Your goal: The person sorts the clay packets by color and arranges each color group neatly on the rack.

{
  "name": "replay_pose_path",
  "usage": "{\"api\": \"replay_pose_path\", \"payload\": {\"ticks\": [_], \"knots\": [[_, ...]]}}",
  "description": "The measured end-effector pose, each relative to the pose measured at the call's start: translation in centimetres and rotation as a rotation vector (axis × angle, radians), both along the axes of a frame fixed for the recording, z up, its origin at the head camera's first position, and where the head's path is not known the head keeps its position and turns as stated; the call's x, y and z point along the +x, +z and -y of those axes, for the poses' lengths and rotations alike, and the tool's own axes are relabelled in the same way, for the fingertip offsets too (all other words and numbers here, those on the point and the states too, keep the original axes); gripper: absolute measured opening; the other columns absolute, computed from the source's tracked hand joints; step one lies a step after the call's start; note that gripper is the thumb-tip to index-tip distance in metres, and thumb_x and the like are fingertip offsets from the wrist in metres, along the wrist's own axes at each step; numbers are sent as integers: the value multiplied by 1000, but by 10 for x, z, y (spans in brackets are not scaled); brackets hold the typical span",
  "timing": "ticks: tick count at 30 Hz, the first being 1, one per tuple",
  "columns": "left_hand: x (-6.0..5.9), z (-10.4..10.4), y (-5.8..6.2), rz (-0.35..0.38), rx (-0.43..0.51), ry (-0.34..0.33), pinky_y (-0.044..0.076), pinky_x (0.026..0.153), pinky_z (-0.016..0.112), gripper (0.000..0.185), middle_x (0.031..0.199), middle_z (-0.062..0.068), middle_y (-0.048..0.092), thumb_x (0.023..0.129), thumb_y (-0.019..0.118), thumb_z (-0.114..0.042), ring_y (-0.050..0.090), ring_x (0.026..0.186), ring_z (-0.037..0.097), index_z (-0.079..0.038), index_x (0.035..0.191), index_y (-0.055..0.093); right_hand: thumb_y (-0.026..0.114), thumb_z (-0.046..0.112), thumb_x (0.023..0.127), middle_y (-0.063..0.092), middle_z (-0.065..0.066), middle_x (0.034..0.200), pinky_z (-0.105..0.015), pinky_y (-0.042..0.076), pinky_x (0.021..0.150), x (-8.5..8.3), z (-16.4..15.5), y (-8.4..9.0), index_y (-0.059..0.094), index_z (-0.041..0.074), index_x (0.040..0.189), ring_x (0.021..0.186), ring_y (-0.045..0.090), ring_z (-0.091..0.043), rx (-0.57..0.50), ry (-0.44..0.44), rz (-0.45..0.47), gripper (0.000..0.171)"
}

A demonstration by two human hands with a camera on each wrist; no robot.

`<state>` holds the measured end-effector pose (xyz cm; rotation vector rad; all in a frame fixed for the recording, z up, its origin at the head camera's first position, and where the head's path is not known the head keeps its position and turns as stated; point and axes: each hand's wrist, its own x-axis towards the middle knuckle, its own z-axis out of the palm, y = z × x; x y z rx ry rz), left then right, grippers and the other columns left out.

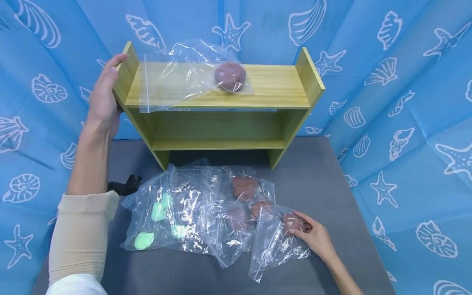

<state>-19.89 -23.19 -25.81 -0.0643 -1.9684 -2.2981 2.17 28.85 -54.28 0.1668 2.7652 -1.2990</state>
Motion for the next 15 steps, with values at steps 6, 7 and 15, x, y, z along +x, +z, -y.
{"api": "replay_pose_path", "payload": {"ticks": [6,7,15], "knots": [[0,0,-1,-5,0,7,39,71,31,40,116,7,45,106,34,-32,45,89,19,-28,142,51,83,17,82,69,-15,103,-25,52,64,-1,1,4,60,13,137,79,65,-13,-138,-11,62,59],[-1,0,0,-6,5,7,39,71,31,40,116,7,45,106,34,-32,45,88,20,-28,142,51,82,17,83,68,-17,107,-25,53,65,-1,2,6,59,13,138,83,67,-15,-166,-10,69,59],[0,0,0,-5,-1,7,39,70,31,40,117,7,45,106,33,-32,45,89,20,-28,142,51,77,17,89,54,-27,137,-23,56,77,-10,-3,26,55,7,142,106,64,-7,-312,17,46,58]]}}
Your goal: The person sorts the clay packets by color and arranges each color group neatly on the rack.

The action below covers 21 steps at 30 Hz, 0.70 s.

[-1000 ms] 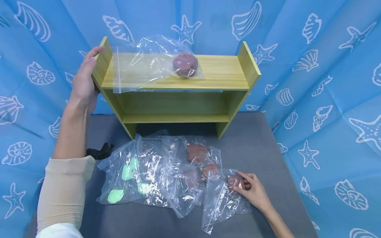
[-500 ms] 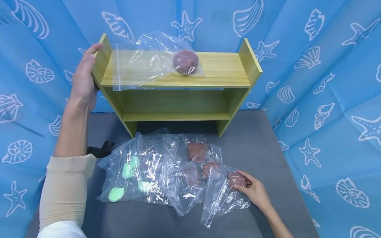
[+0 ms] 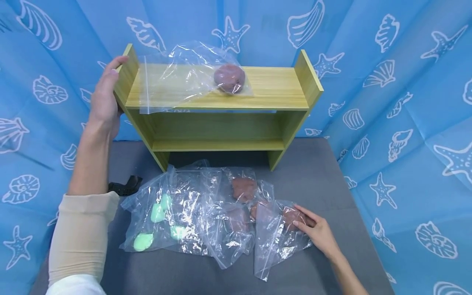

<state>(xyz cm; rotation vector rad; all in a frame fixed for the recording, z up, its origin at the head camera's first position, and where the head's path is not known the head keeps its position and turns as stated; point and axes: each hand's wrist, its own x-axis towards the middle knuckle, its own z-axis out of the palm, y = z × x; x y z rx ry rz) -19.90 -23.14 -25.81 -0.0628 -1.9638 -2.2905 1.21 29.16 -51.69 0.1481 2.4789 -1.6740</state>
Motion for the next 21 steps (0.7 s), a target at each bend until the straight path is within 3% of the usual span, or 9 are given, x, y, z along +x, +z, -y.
{"api": "replay_pose_path", "payload": {"ticks": [3,7,15,21], "knots": [[0,-1,0,-1,-5,4,38,71,31,41,118,7,44,106,33,-32,45,89,19,-28,142,51,74,16,91,51,-25,141,-20,54,79,-6,-3,10,55,5,141,107,61,2,-4,5,-52,55],[0,-1,-1,-4,-6,6,38,73,31,41,119,6,44,106,32,-31,45,90,19,-28,142,50,72,11,92,53,-25,138,-22,55,77,-15,-4,23,56,3,140,103,65,0,-39,15,-117,51],[0,-1,1,10,-4,14,38,72,31,41,120,6,44,106,33,-31,45,91,19,-28,142,51,70,7,93,65,6,122,-20,54,81,-33,4,59,57,3,139,106,65,-2,-52,34,-213,47],[0,-1,1,5,-2,-4,39,68,30,40,116,7,45,106,32,-32,45,87,19,-28,142,51,68,6,94,68,8,116,-23,56,72,-48,15,90,57,4,139,95,70,-8,-100,69,-225,47]]}}
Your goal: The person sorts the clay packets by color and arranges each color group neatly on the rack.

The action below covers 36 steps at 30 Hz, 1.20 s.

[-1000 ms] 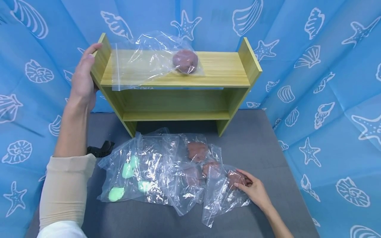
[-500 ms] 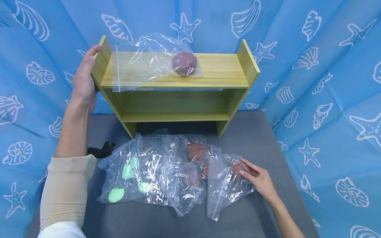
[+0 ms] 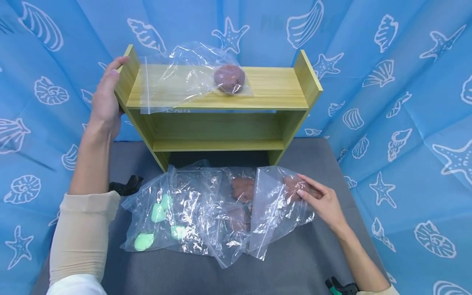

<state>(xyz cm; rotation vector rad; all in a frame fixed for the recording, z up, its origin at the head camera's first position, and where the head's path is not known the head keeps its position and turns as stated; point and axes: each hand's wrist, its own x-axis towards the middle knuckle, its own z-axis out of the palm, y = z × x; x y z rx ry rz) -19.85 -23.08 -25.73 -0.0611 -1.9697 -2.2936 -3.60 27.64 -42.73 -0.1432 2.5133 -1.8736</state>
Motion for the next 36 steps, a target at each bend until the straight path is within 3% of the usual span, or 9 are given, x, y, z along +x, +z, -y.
{"api": "replay_pose_path", "payload": {"ticks": [3,9,15,19,24,36], "knots": [[0,0,0,-11,8,-13,39,66,30,40,114,8,46,107,32,-32,45,85,19,-27,142,50,67,3,94,68,7,117,-24,57,69,-7,7,16,57,3,139,91,72,-11,-20,14,-21,46],[1,0,1,3,-2,-5,39,66,29,40,115,7,46,107,32,-32,45,86,19,-28,142,51,63,1,96,65,3,122,-21,55,76,-18,19,44,55,6,141,94,70,-10,-15,42,-106,46],[-1,0,1,29,-27,10,38,71,31,40,120,5,43,107,31,-33,44,91,19,-31,142,51,52,-9,97,58,-5,136,-26,55,84,-26,27,68,42,0,149,107,67,-14,-148,265,-186,54],[-1,0,0,25,-45,16,38,73,32,41,120,4,42,107,31,-33,43,92,19,-31,142,51,52,-15,94,52,-10,142,-32,54,86,-30,36,85,36,-4,150,113,66,-19,-212,388,-213,60],[-1,-1,2,32,-50,18,38,74,33,41,120,4,43,106,31,-33,44,92,19,-32,143,50,60,-15,91,54,-10,140,-31,54,84,-35,49,106,41,-3,148,107,69,-19,-183,395,-241,61],[0,0,0,23,-60,23,38,75,34,41,120,5,43,106,31,-34,45,93,19,-32,143,50,63,-22,85,64,-18,123,-34,56,79,-57,87,151,50,-4,142,99,71,-25,-226,412,-287,61]]}}
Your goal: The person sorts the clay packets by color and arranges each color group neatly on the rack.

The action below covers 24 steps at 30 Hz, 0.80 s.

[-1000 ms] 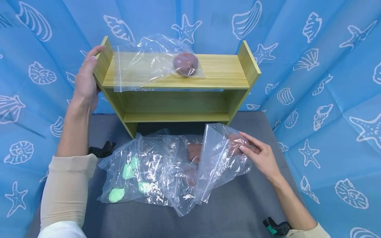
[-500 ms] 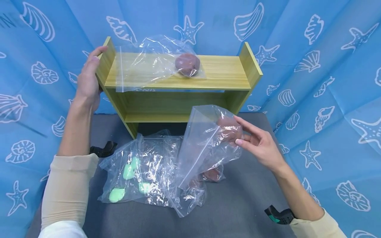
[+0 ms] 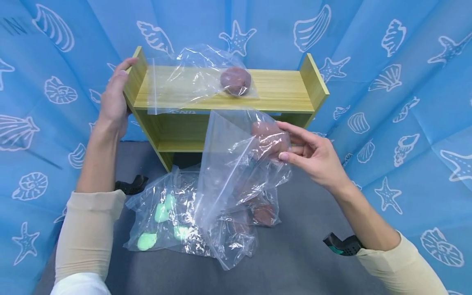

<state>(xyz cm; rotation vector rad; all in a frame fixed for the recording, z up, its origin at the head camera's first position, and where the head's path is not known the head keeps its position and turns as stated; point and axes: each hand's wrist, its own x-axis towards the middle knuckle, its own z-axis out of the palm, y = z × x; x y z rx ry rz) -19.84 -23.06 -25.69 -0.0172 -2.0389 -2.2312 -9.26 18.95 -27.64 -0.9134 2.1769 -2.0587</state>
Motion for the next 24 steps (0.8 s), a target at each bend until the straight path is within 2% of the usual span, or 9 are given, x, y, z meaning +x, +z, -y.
{"api": "replay_pose_path", "payload": {"ticks": [8,12,18,24], "knots": [[1,1,-1,-4,-5,-6,38,75,36,41,120,5,44,107,31,-37,46,92,19,-33,143,49,66,-18,85,66,-17,124,-32,57,76,-26,24,28,55,0,139,98,71,-26,-25,-51,9,59],[1,2,-1,-15,-17,-15,37,80,38,42,122,5,42,106,30,-37,45,95,19,-33,144,47,69,-15,84,68,-18,121,-34,57,78,-44,35,39,57,2,137,103,70,-27,-47,-71,-19,57],[2,2,0,-18,-21,-20,36,81,39,42,123,5,42,106,29,-37,44,95,20,-34,145,46,72,-11,84,70,-17,117,-30,57,80,-68,49,53,60,2,134,105,69,-25,-65,-83,-59,53],[2,2,-1,-20,-36,-24,33,85,43,43,127,5,40,106,29,-36,43,97,20,-36,146,44,74,-4,86,70,-17,116,-28,55,83,-90,62,67,60,3,135,104,68,-24,19,-87,-59,51]]}}
